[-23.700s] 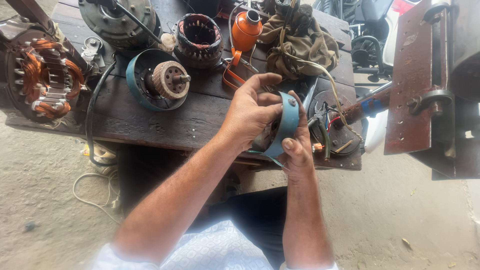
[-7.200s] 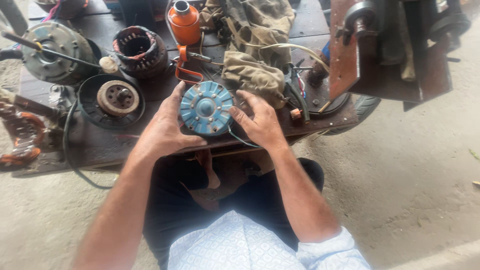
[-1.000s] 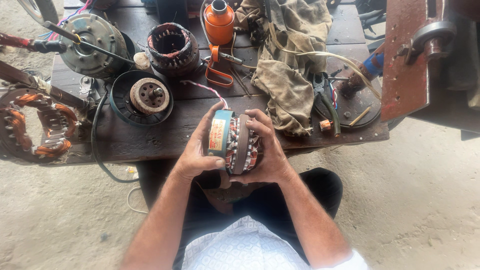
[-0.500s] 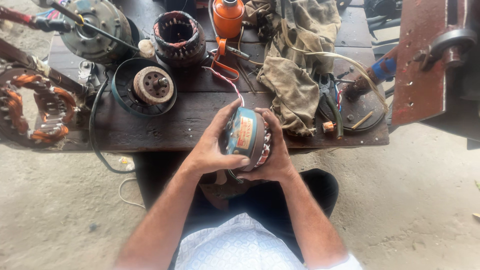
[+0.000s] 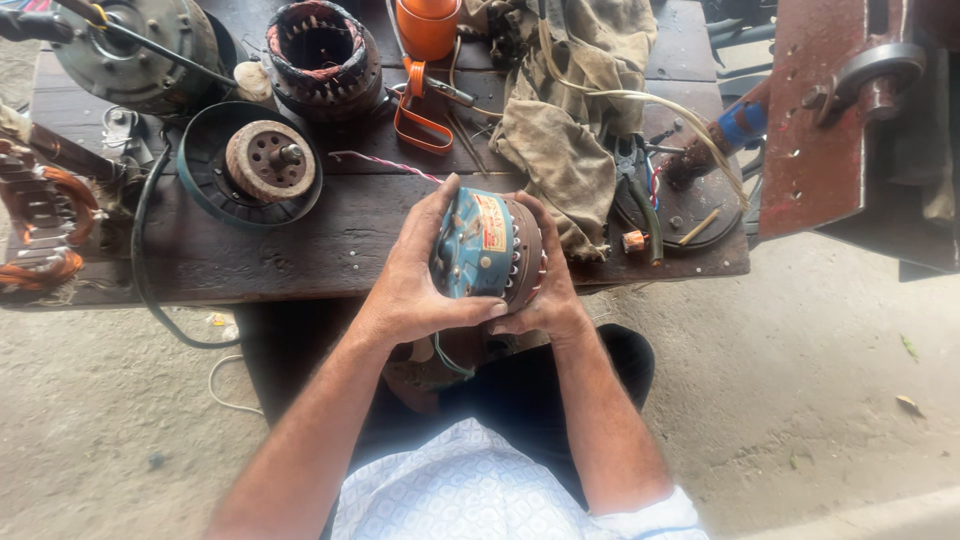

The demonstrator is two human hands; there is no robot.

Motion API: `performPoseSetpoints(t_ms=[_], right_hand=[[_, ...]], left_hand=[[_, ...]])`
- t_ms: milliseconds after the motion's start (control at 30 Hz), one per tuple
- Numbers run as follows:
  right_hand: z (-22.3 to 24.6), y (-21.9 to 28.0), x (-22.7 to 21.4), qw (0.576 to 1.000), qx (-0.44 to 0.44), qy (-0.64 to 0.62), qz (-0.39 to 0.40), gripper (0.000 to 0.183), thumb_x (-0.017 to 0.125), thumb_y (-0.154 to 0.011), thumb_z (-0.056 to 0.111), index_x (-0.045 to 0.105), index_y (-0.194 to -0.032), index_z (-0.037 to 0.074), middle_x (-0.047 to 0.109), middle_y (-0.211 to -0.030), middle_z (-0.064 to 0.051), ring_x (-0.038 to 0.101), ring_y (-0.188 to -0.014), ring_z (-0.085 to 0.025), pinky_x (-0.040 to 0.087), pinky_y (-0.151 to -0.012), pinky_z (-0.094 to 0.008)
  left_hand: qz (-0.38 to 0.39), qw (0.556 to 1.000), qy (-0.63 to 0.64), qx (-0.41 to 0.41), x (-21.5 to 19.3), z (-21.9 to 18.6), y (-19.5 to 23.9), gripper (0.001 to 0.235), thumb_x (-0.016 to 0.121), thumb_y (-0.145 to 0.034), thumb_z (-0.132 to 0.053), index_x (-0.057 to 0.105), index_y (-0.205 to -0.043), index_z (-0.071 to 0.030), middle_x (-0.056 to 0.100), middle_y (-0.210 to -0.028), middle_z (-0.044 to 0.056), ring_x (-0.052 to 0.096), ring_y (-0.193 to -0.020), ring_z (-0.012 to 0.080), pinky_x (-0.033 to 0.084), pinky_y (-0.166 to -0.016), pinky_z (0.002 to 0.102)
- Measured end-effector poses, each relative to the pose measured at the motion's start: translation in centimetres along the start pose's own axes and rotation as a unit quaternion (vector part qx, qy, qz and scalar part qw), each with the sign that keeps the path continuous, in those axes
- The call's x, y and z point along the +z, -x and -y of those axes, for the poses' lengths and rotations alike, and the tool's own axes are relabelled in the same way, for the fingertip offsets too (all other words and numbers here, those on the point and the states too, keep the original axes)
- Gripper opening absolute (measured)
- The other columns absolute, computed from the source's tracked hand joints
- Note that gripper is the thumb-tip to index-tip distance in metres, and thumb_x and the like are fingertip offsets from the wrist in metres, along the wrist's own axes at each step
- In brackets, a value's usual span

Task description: The person handles a blue motor end cap and a stator, then uses a small metal rod to adjust the rotor inside a housing. The person manipulates wires and components on a cluttered workbench.

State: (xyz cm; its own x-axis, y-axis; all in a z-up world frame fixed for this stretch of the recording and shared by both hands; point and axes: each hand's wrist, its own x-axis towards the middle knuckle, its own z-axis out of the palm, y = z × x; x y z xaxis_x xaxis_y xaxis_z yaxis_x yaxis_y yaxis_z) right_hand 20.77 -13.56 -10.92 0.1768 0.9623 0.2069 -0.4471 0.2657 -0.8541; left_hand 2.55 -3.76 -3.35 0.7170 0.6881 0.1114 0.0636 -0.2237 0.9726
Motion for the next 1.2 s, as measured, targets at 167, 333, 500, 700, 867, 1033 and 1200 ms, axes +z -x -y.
performPoseSetpoints(t_ms=[167,333,500,700,867,1033,1200], right_hand=[[0.0,0.2,-0.1,0.999,0.013,-0.025,-0.017,0.143,0.102,-0.033,0.011,0.036,-0.159,0.024,0.051,-0.155,-0.005,0.05,-0.147,-0.03,0.047,-0.12,-0.052],[-0.1,0.2,0.0,0.999,0.015,-0.028,-0.027,0.141,0.103,-0.034,0.013,0.037,-0.158,0.024,0.052,-0.154,-0.006,0.05,-0.147,-0.031,0.047,-0.12,-0.053],[-0.1,0.0,0.0,0.999,0.014,-0.039,-0.024,0.14,0.105,-0.036,0.017,0.037,-0.157,0.025,0.051,-0.155,-0.006,0.049,-0.148,-0.03,0.047,-0.12,-0.053],[0.0,0.1,-0.3,1.0,0.007,-0.009,-0.006,0.141,0.104,-0.037,0.017,0.035,-0.16,0.025,0.051,-0.157,-0.004,0.05,-0.149,-0.029,0.047,-0.121,-0.052],[0.0,0.3,-0.3,1.0,0.023,0.013,-0.002,0.144,0.105,-0.036,0.014,0.033,-0.16,0.026,0.054,-0.153,-0.006,0.054,-0.145,-0.03,0.049,-0.118,-0.054],[0.0,0.5,-0.1,1.0,0.023,0.02,-0.003,0.147,0.105,-0.037,0.015,0.028,-0.161,0.027,0.055,-0.153,-0.007,0.054,-0.144,-0.029,0.051,-0.116,-0.053],[0.3,0.3,0.0,1.0,0.016,0.012,0.005,0.145,0.104,-0.039,0.014,0.029,-0.162,0.024,0.053,-0.155,-0.006,0.053,-0.147,-0.029,0.049,-0.12,-0.052]], left_hand=[[-0.001,0.999,-0.049,0.0,0.3,0.3,0.0,0.136,0.093,-0.051,-0.046,0.024,-0.163,-0.012,0.036,-0.158,0.023,0.039,-0.15,0.04,0.043,-0.12,0.053],[0.005,0.998,-0.051,-0.036,0.5,0.6,0.1,0.136,0.089,-0.047,-0.047,0.025,-0.163,-0.015,0.035,-0.158,0.022,0.04,-0.148,0.0399,0.05,-0.113,0.053],[0.008,0.997,-0.074,-0.019,0.5,1.0,0.2,0.137,0.091,-0.046,-0.046,0.026,-0.163,-0.015,0.033,-0.159,0.023,0.039,-0.148,0.0418,0.048,-0.114,0.055],[0.005,0.998,-0.062,0.011,0.5,1.3,0.1,0.134,0.09,-0.048,-0.044,0.028,-0.163,-0.014,0.036,-0.159,0.023,0.042,-0.149,0.0411,0.049,-0.116,0.054],[0.007,0.998,-0.059,0.023,0.4,1.1,0.1,0.132,0.089,-0.048,-0.041,0.031,-0.163,-0.014,0.036,-0.16,0.023,0.044,-0.148,0.0401,0.049,-0.118,0.053],[0.005,0.997,-0.065,0.036,0.3,0.8,0.2,0.132,0.089,-0.048,-0.04,0.031,-0.163,-0.013,0.036,-0.161,0.023,0.044,-0.149,0.04,0.047,-0.119,0.052],[0.022,0.996,-0.07,0.042,-0.1,0.6,0.1,0.134,0.09,-0.047,-0.04,0.03,-0.163,-0.013,0.035,-0.161,0.023,0.041,-0.15,0.0413,0.045,-0.12,0.053]])
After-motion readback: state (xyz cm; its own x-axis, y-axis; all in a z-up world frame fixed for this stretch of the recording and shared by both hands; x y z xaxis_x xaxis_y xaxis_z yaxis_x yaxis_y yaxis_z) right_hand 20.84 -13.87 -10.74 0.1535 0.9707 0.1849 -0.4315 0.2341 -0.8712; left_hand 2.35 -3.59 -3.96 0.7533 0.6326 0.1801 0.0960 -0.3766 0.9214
